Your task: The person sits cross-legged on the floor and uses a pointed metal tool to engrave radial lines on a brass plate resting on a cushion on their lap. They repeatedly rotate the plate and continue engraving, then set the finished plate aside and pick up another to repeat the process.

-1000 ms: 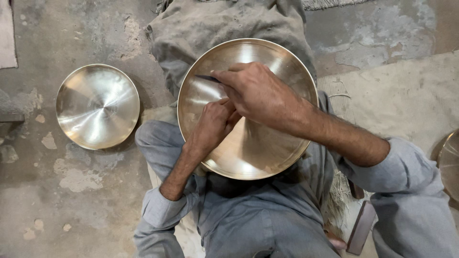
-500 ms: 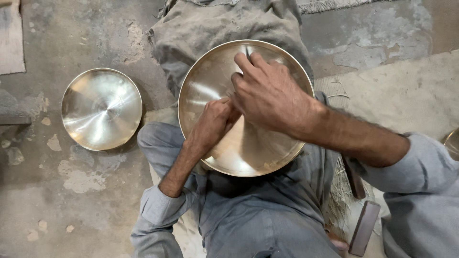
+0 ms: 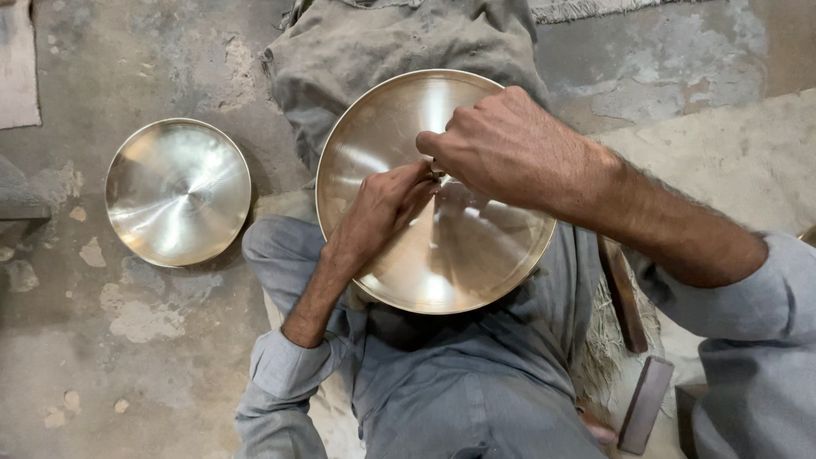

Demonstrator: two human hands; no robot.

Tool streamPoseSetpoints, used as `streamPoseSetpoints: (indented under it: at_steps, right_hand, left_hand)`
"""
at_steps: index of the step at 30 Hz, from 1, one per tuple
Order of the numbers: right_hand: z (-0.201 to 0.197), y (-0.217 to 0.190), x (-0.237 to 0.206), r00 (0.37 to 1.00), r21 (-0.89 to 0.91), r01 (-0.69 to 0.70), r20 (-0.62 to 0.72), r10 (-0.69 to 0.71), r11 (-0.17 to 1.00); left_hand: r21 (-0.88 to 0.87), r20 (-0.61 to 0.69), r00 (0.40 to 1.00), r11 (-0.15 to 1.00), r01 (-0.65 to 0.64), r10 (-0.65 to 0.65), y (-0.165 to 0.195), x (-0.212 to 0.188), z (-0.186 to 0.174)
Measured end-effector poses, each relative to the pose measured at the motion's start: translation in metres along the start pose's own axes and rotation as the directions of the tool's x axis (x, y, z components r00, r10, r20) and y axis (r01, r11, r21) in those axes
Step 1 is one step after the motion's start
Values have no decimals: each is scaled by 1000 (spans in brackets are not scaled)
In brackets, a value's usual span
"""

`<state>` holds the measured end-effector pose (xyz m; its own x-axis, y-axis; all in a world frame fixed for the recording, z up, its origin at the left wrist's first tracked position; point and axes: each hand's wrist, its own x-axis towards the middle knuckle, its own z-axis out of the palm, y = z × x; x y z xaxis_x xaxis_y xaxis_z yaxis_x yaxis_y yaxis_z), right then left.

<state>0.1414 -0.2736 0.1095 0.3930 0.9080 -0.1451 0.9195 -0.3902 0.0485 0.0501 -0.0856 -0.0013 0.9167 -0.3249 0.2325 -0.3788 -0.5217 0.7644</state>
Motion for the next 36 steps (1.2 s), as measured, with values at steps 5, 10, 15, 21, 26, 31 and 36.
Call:
streamPoseSetpoints:
  at_steps: [5,10,15,21,26,31,36]
  right_hand:
    - [1,0,3,1000,27,-9,1,9,1000]
    - [-2,-2,2,1000,45,0,-9,0,999]
    - [-7,-4,1,1000,61,1,7,-1,998]
    - [-12,-9,0,1000,23,-3,-3,3,1000]
    - [-14,-9,-1,1000,23,1,26,-2,1000]
    - [-12,-9,-1,996,-36,16,90,-13,999]
    - [-7,-10,-6,994,10,28,104,-29,1000]
  left_hand:
    - [-4,-7,1000,1000,16,-16,1,-1,-1]
    - [13,-4,1000,1000,26,-26,2,0,-2]
    - [17,-9,1000,1000,16,-15,4,0,-2]
    - [18,-17,1000,1000,18,-18,7,-2,-2]
    - [40,1,999,999,34,-34,5,-3,0]
    - [24,-6,1000,1000,1,-1,5,-3,0]
    - [7,22,999,1000,28,-29,15,-1,-6]
